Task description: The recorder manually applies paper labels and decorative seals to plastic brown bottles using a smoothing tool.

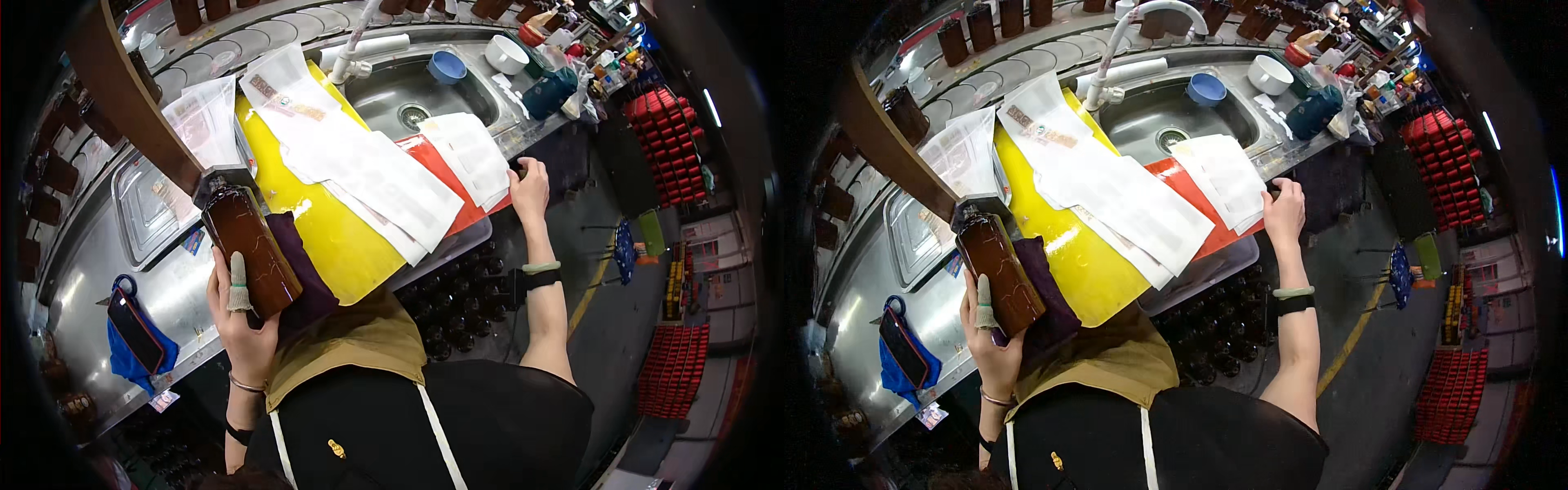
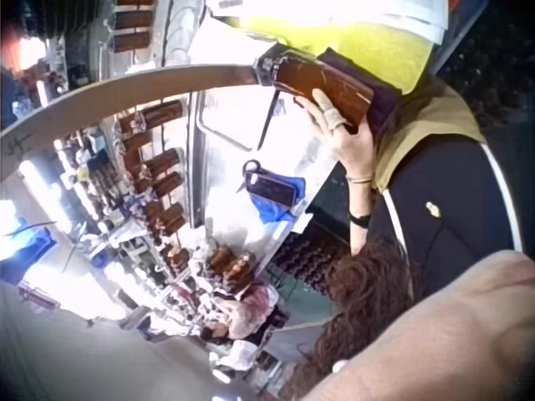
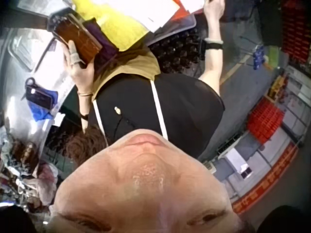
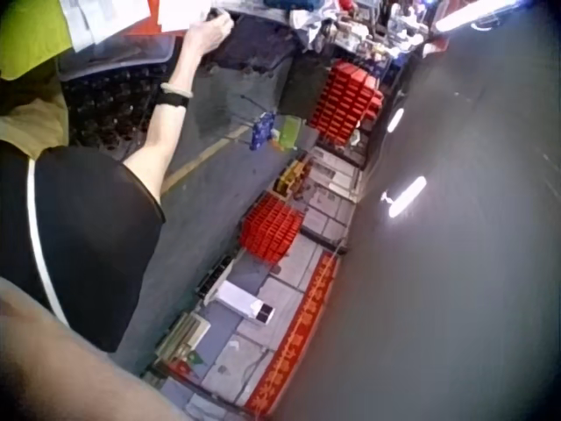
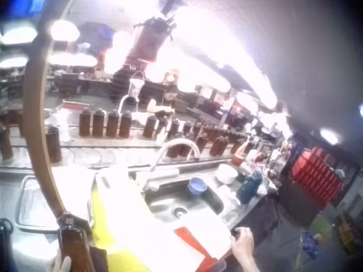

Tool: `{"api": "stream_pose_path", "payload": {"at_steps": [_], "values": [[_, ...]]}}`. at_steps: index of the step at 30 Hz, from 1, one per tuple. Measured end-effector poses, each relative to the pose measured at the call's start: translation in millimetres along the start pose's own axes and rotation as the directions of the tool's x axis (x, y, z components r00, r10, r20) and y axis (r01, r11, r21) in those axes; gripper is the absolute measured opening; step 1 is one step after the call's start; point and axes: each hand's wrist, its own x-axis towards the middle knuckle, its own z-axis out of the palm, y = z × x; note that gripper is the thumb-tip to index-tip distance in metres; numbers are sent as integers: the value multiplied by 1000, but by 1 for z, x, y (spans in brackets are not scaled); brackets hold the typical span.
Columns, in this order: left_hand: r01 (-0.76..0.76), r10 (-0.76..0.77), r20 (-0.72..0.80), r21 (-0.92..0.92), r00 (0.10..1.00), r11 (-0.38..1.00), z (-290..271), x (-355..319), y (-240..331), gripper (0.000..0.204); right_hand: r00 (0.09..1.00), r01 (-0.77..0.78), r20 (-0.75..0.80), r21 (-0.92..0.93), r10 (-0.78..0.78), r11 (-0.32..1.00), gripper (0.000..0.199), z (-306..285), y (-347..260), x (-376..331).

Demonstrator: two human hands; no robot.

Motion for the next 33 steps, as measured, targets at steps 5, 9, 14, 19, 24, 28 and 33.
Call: {"api": "stream_pose_path", "payload": {"at_steps": [5,9,14,19,24,28,33], "values": [[-11,12,-8,35,1000,999,0,0,1,88,915,145,367,92,-169,985,13,-27,-42,-24],[-7,7,1,13,1000,1000,0,0,-2,87,908,222,367,-5,-204,975,12,-19,-40,-36],[-12,12,-3,6,1000,1000,0,1,-1,87,916,304,307,-116,-257,945,13,-3,-36,-41],[-24,24,-7,20,1000,1000,-1,0,-3,88,965,-47,259,-12,49,999,24,-17,-42,5],[-27,26,4,30,1000,999,-2,2,-1,90,921,-317,-175,182,348,931,34,-27,37,71],[-21,21,13,-6,1000,1000,1,2,-2,89,788,-561,-268,57,554,826,48,-69,152,78],[-9,11,-35,45,999,999,-2,-3,-3,90,863,-475,-238,-83,446,876,41,-80,139,44]]}}
